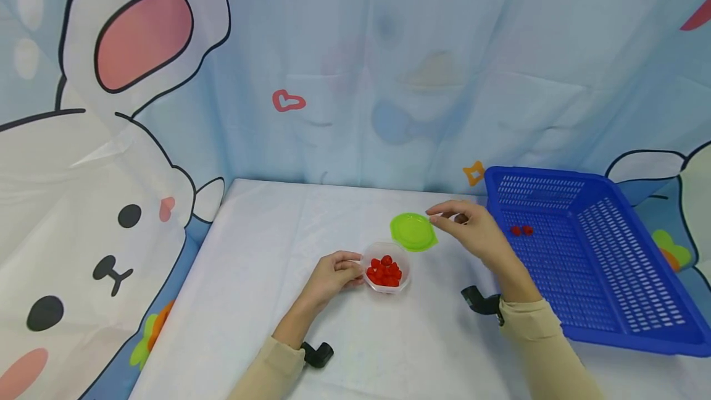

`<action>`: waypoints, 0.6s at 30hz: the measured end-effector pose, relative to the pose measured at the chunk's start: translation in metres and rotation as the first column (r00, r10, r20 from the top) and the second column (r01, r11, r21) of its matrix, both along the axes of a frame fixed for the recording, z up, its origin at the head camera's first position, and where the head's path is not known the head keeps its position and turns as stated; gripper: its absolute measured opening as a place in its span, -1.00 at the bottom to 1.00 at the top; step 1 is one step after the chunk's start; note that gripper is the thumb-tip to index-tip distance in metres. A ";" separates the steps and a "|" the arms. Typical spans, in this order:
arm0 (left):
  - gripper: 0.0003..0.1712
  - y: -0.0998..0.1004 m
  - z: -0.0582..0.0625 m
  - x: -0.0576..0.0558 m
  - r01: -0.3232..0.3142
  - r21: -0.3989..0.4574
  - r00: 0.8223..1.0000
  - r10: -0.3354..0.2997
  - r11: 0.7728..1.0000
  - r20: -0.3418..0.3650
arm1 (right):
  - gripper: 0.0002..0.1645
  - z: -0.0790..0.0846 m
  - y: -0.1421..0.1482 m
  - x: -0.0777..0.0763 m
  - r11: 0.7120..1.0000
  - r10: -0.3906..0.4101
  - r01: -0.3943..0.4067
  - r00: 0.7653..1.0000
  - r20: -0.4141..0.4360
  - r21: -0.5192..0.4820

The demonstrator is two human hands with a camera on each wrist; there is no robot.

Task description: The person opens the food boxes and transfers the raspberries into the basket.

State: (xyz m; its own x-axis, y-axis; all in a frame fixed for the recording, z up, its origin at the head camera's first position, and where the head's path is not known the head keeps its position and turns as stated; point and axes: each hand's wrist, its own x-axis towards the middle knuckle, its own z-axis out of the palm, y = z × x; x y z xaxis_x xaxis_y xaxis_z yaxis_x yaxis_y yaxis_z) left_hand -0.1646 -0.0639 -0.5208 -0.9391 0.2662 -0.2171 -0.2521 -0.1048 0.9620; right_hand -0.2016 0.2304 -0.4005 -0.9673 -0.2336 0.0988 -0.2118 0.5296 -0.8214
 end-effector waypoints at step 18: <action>-0.63 0.000 0.004 0.001 0.000 0.022 1.000 0.000 1.000 0.009 | -0.79 -0.084 -0.040 -0.006 0.992 0.114 -0.109 0.991 0.075 -0.070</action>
State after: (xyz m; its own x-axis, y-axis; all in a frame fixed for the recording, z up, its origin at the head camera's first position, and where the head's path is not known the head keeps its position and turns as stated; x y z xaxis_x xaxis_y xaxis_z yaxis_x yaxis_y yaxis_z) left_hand -0.1638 -0.0639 -0.5171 -0.9373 0.2707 -0.2195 -0.2605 -0.1259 0.9572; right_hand -0.2075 0.1906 -0.4844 -0.9411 -0.3357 0.0418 -0.1996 0.4510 -0.8699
